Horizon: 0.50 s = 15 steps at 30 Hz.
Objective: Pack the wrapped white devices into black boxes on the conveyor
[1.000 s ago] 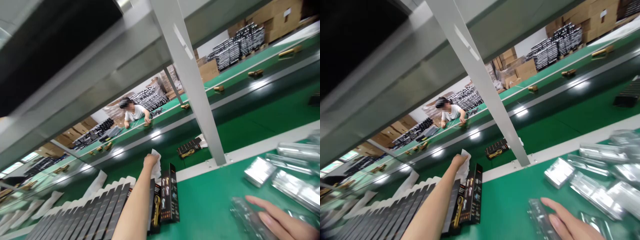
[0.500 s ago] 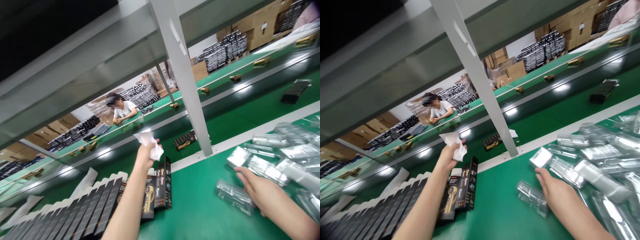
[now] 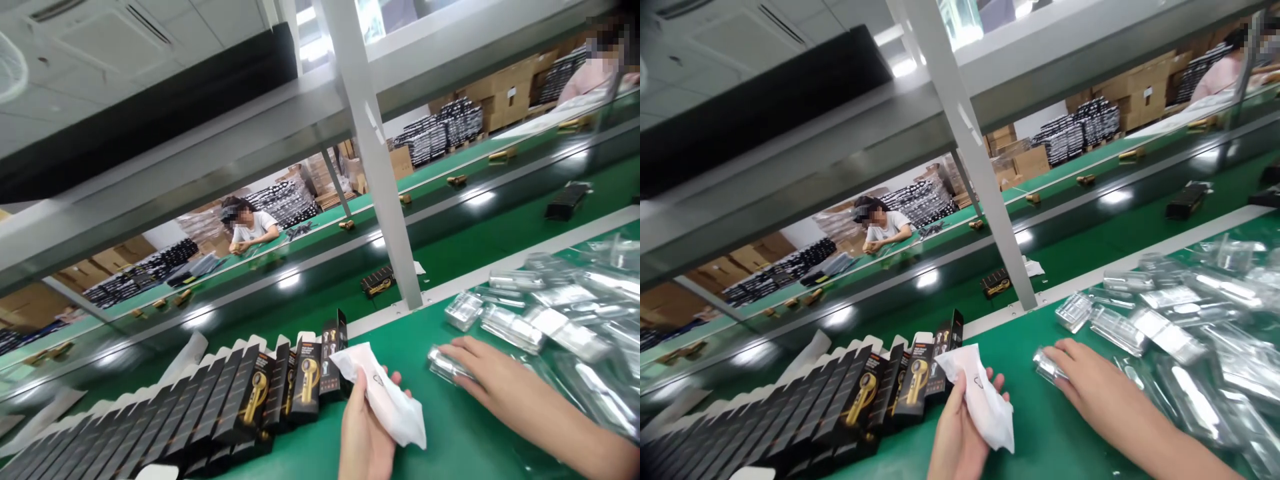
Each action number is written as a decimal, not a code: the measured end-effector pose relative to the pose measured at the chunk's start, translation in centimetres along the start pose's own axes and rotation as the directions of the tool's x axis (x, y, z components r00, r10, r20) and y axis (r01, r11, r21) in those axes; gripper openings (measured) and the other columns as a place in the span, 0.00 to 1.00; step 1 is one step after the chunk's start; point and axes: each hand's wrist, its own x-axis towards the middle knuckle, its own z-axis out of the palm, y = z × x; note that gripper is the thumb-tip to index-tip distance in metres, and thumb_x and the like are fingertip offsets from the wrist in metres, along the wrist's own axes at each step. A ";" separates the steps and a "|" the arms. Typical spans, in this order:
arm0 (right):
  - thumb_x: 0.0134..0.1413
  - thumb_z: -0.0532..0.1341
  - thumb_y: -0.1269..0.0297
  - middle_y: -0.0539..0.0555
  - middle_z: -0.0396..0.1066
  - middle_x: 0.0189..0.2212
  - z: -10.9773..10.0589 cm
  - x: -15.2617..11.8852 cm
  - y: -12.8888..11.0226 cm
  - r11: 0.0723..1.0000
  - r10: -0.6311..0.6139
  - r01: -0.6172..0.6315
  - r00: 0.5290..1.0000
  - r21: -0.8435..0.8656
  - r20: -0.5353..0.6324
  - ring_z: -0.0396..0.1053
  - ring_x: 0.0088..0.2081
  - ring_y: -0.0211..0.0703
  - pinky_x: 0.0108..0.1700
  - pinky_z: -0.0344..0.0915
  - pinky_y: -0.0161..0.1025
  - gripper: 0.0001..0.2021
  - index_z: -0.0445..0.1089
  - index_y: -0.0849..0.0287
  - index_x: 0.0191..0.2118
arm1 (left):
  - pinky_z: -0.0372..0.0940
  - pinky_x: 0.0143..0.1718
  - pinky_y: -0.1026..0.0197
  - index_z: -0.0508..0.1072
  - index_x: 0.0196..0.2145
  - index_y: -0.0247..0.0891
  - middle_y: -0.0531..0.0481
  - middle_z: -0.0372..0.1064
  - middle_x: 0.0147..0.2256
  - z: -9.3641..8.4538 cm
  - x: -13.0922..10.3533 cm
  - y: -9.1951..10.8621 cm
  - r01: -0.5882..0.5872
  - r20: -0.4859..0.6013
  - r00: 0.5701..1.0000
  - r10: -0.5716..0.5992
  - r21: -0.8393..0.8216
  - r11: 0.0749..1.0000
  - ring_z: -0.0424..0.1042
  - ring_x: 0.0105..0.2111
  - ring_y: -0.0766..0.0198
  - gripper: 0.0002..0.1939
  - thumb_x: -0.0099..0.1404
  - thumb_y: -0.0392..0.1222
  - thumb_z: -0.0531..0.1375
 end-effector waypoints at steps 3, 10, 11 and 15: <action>0.64 0.49 0.61 0.49 0.73 0.43 0.9 0.3 0.3 1.000 0.020 -0.020 1.000 -0.005 -0.002 0.74 0.40 0.41 0.40 0.73 0.37 0.14 0.69 0.48 0.49 | 0.70 0.35 0.53 0.63 0.50 0.41 0.42 0.70 0.48 -0.7 0.1 -0.1 -0.119 0.020 0.993 0.118 0.075 0.990 0.74 0.40 0.52 0.19 0.63 0.44 0.60; 0.64 0.48 0.55 0.55 0.71 0.49 -1.8 -0.4 2.8 0.986 0.122 -0.142 0.971 -0.086 -0.206 0.70 0.48 0.52 0.48 0.68 0.49 0.17 0.70 0.54 0.48 | 0.50 0.13 0.69 0.63 0.26 0.38 0.60 0.53 0.16 -1.5 0.8 -1.1 -0.127 0.134 0.985 0.113 0.100 0.987 0.52 0.14 0.73 0.21 0.55 0.58 0.64; 0.64 0.49 0.54 0.54 0.72 0.47 -2.4 -0.8 2.8 0.988 0.110 -0.130 0.971 -0.085 -0.210 0.70 0.46 0.50 0.47 0.68 0.47 0.17 0.70 0.53 0.47 | 0.52 0.14 0.68 0.64 0.26 0.38 0.59 0.54 0.17 -1.3 0.8 -1.2 -0.118 0.095 0.989 0.110 0.079 0.990 0.54 0.15 0.72 0.20 0.56 0.57 0.64; 0.64 0.52 0.54 0.51 0.72 0.36 -2.6 -2.0 2.0 0.989 -0.084 0.070 0.991 -0.129 -0.104 0.70 0.38 0.44 0.39 0.68 0.40 0.13 0.71 0.51 0.40 | 0.66 0.29 0.65 0.70 0.41 0.37 0.49 0.69 0.33 -0.9 0.7 -1.5 -0.094 -0.090 0.992 0.093 -0.012 0.995 0.68 0.28 0.67 0.14 0.63 0.49 0.60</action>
